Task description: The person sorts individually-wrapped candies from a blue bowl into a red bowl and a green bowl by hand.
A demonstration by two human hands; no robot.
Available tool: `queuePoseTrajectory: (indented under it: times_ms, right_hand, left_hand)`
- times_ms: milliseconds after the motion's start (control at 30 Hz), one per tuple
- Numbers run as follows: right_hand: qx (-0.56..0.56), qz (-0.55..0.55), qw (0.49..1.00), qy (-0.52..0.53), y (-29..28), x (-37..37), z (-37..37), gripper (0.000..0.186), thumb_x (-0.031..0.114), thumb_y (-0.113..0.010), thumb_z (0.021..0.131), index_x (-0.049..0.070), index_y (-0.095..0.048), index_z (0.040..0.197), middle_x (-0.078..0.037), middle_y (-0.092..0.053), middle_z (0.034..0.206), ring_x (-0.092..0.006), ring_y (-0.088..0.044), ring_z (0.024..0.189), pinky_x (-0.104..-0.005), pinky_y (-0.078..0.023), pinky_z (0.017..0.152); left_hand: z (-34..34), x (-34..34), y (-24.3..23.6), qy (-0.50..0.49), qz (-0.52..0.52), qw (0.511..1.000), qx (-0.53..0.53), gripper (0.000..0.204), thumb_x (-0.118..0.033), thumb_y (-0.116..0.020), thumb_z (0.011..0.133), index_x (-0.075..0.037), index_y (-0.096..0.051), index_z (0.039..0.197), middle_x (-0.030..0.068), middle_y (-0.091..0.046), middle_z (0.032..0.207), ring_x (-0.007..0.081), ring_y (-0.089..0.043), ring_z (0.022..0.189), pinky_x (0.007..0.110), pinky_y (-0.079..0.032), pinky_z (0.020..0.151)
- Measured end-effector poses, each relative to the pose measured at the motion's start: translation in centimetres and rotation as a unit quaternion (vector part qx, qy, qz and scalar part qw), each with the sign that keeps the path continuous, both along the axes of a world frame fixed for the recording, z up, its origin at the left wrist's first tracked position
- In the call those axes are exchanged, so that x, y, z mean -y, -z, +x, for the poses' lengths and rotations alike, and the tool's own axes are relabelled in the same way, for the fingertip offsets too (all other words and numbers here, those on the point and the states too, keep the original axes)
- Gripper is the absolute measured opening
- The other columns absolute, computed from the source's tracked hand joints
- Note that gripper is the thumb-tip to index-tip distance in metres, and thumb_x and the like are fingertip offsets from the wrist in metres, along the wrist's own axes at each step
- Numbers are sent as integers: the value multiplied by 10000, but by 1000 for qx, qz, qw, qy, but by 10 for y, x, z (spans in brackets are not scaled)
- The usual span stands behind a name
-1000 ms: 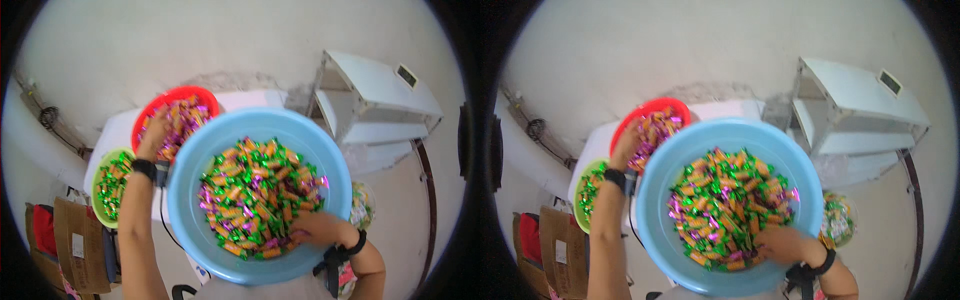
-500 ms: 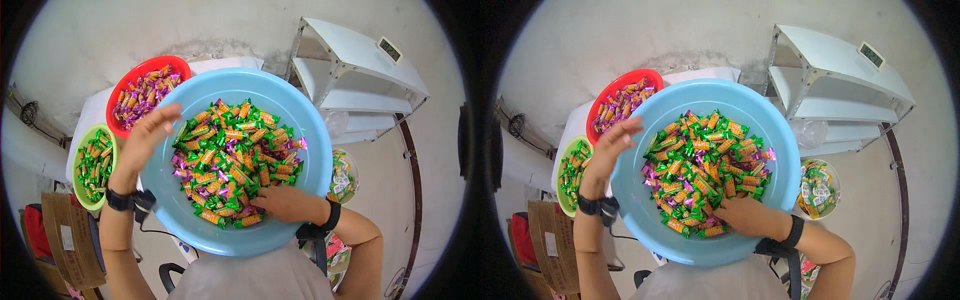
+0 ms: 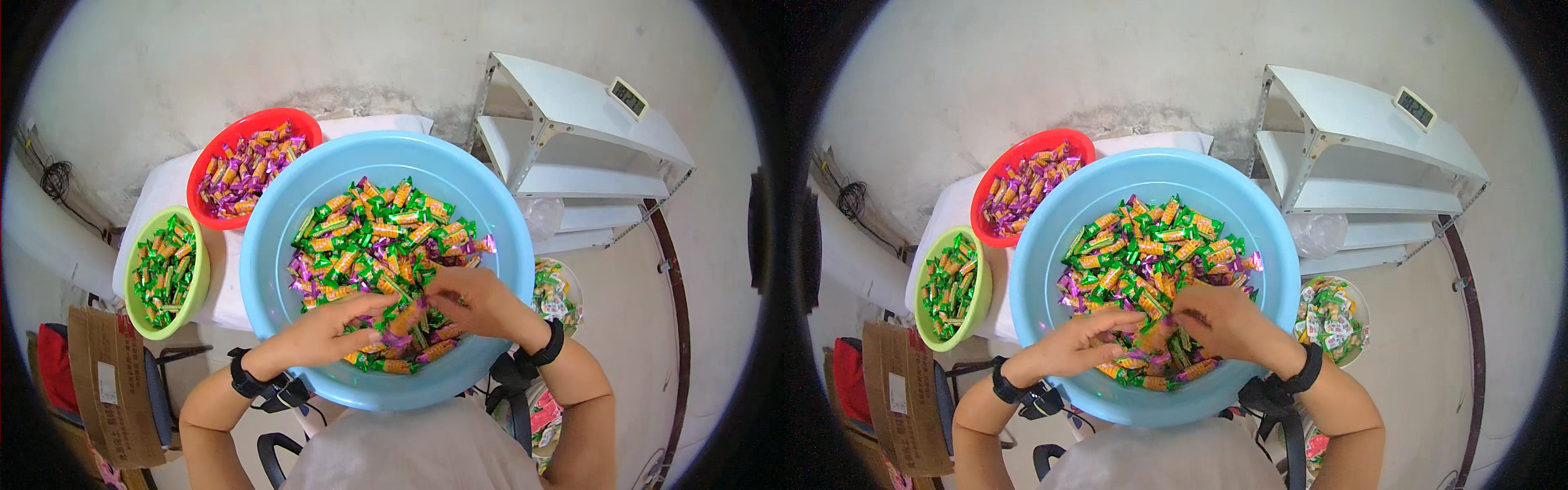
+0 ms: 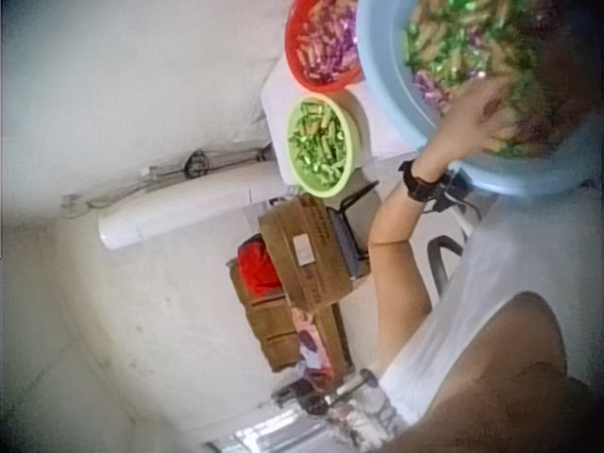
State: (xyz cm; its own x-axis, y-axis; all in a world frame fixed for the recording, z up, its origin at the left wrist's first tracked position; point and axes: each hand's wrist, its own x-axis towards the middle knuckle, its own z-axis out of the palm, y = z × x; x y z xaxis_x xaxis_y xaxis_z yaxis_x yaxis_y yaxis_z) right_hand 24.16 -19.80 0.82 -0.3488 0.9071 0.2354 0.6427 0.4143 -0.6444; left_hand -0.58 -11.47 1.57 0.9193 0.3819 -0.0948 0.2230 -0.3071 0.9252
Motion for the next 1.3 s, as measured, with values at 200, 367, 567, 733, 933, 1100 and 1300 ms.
queuePoseTrajectory:
  times_ms: [200, 367, 567, 733, 933, 1100, 1300]
  right_hand:
    - [-204, -154, 961, 107, 1, -11, -20, 107, 112, -599, 844, 60, -568, 931, -57, -610, 771, -128, -594, 690, -278, -467, 596]
    - [61, -132, 987, -65, 14, -16, -18, 257, 163, -585, 837, 96, -542, 1081, -107, -575, 888, -258, -593, 780, -349, -484, 671]
    - [138, -202, 948, -202, 40, -16, -26, 376, 160, -602, 778, 92, -501, 1133, -140, -502, 995, -325, -564, 879, -424, -479, 710]
    - [186, -189, 932, -248, 28, -14, -35, 240, 114, -547, 797, 65, -497, 1026, -167, -507, 943, -350, -602, 768, -423, -502, 628]
    - [140, -184, 956, -180, 36, -12, -33, 162, 190, -516, 844, 49, -533, 923, -153, -569, 825, -344, -602, 749, -429, -481, 631]
    - [17, -148, 986, -74, 6, -18, -13, 149, 178, -570, 835, 50, -554, 911, -131, -584, 782, -317, -597, 728, -408, -458, 618]
    - [-164, -186, 969, 7, 11, -18, -24, 179, 111, -619, 825, 54, -551, 979, -102, -634, 852, -199, -632, 779, -311, -482, 653]
  left_hand:
    - [-6, -8, -20, -119, -85, 988, 42, 426, -62, -497, 894, -64, -447, 1317, 57, -557, 1092, 114, -537, 873, 255, -439, 796]
    - [-43, -105, -15, -365, 26, 927, 88, 413, -139, -500, 893, -97, -480, 1303, -17, -619, 947, 46, -504, 727, 204, -416, 648]
    - [-67, -255, 12, -411, -164, 876, 191, 490, -78, -426, 914, -81, -319, 1393, 72, -457, 1294, 139, -510, 1008, 265, -435, 814]
    - [-73, -291, 15, -434, -112, 856, 259, 502, -194, -439, 945, -88, -276, 1408, 138, -248, 1454, 230, -326, 1290, 363, -283, 1037]
    - [-58, -210, -9, -372, -42, 910, 179, 387, -191, -459, 929, -57, -456, 1293, 59, -476, 1292, 186, -472, 1175, 310, -380, 939]
    - [-42, -91, -11, -211, -40, 975, 63, 339, -149, -528, 908, -60, -515, 1234, 40, -581, 1086, 115, -508, 1063, 281, -410, 908]
    - [-24, -12, 2, -104, -58, 992, 36, 390, -80, -531, 900, -91, -488, 1288, 45, -583, 1076, 102, -563, 942, 254, -460, 785]
